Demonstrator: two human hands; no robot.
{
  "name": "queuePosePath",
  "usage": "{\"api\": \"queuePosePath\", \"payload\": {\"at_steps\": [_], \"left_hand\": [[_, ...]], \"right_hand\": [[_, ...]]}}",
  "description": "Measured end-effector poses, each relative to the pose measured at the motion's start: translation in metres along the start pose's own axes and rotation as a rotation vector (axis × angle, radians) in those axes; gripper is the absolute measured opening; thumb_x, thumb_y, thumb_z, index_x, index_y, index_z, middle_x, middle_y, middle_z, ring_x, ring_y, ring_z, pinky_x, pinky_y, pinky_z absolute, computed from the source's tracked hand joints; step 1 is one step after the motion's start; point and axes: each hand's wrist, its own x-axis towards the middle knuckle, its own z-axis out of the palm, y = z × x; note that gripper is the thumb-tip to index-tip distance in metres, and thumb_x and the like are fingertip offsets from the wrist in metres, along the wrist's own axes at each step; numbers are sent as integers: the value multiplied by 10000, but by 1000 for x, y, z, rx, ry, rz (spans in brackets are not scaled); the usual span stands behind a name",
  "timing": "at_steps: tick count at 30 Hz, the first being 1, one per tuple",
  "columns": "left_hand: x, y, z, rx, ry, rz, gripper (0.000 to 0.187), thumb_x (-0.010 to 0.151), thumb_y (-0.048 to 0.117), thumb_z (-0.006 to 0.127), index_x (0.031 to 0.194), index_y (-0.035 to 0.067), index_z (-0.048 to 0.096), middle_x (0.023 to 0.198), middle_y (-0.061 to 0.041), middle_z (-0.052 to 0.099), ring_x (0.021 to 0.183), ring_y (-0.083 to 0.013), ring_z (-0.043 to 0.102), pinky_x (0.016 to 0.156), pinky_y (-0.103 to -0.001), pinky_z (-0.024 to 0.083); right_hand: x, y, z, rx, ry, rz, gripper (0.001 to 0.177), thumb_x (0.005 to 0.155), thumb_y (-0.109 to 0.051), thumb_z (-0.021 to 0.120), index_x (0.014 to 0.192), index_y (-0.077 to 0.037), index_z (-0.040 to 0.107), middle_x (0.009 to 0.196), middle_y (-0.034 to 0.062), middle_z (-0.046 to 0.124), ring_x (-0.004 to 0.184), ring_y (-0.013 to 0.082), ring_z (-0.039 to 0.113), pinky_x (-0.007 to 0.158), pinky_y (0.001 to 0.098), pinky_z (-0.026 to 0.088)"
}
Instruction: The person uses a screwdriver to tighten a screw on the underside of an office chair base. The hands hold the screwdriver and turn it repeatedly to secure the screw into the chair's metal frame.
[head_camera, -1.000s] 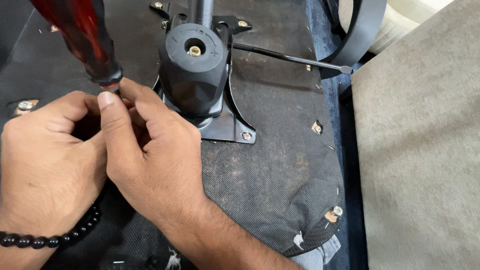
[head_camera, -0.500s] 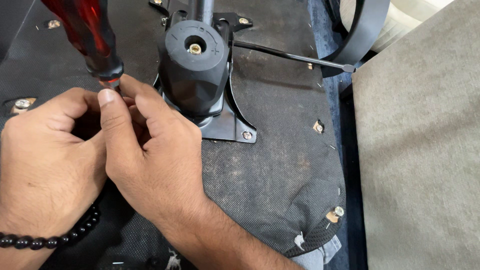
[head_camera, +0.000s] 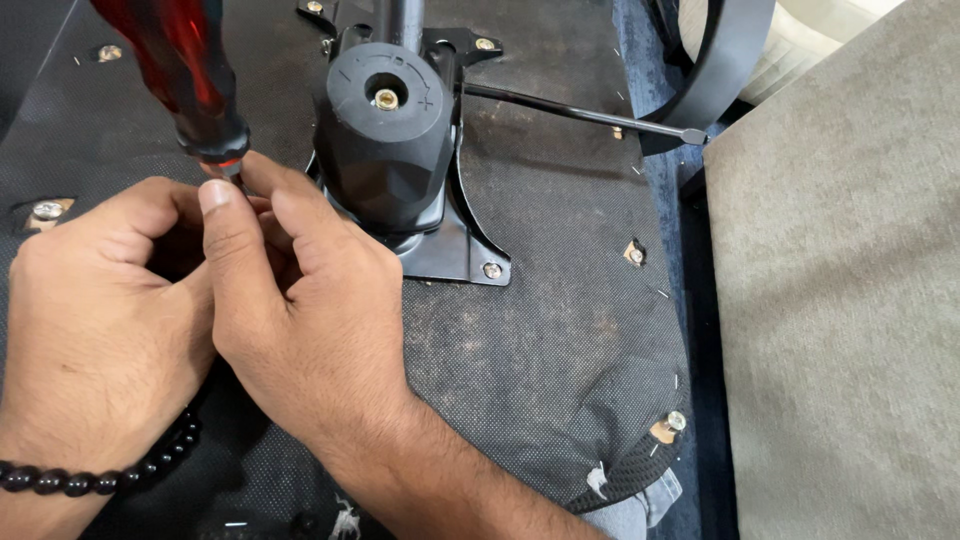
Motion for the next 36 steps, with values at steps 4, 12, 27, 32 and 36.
{"api": "queuePosePath", "payload": {"at_steps": [4,12,27,32,36], "left_hand": [[-1,-1,-1,-15,6,52,186,974,187,737,1064,24,751,820,-88,767,684,-148,734,593,-274,576],[-6,-4,-6,-43,16,94,177,964,178,727,1052,26,752,795,-85,758,674,-150,717,588,-292,555],[-1,-9,-1,-118,-5,95,115,972,122,723,1003,11,725,767,-49,730,652,-104,653,572,-258,525],[6,-8,3,-87,-5,62,156,942,136,773,982,-2,711,770,-60,733,659,-106,659,569,-258,535],[3,-3,5,-37,23,52,171,941,146,758,1068,34,739,822,-58,756,678,-121,691,594,-256,541]], "right_hand": [[-1,-1,0,8,0,-5,313,1090,-198,596,1323,0,666,856,80,754,788,110,746,675,227,621],[-7,-4,1,18,20,-54,265,1097,-189,610,1254,11,682,854,82,757,746,98,743,684,228,613],[-7,-8,0,-27,2,-16,218,1107,-202,594,1156,-15,695,882,69,747,786,119,745,728,250,614],[-4,-2,-2,-67,27,-158,193,1119,-169,550,1129,-12,662,942,84,723,897,155,722,838,261,587],[2,-1,1,-21,44,-1,198,1064,-213,634,1068,-20,683,901,65,731,818,125,729,773,265,605]]}}
